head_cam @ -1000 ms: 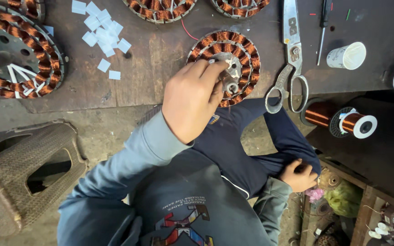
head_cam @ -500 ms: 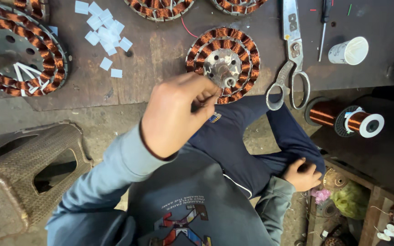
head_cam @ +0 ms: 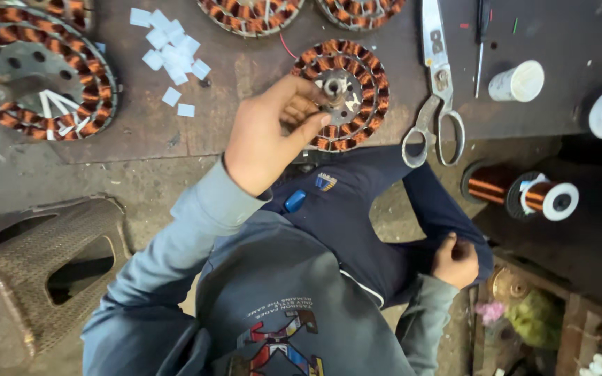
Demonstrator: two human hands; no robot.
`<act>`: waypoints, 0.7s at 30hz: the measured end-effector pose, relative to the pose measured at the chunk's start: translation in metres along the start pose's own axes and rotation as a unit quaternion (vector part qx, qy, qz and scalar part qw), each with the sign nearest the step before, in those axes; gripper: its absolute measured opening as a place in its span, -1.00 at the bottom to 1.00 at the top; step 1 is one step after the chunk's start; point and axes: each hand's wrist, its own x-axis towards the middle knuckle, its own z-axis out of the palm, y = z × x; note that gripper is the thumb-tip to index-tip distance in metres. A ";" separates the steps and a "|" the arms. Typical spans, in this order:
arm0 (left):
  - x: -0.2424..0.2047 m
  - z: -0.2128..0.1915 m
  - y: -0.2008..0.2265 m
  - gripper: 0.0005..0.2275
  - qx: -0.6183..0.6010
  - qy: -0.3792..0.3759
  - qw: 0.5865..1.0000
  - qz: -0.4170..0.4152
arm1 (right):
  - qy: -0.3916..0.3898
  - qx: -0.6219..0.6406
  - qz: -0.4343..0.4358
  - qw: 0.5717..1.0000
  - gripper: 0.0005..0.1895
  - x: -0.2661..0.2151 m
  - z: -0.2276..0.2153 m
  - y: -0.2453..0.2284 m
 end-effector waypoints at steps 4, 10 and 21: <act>0.000 0.004 -0.017 -0.82 -0.003 0.022 0.999 0.036 | -0.070 0.262 -0.199 0.942 -0.83 -0.010 -0.059 -0.126; -0.006 0.021 -0.053 -0.78 -0.024 0.064 0.996 0.063 | -0.198 0.278 -0.401 0.850 -0.55 0.021 -0.084 -0.312; 0.001 0.033 -0.071 -0.76 0.064 0.112 0.982 0.138 | -0.174 0.072 -0.638 0.747 -0.70 0.050 -0.095 -0.382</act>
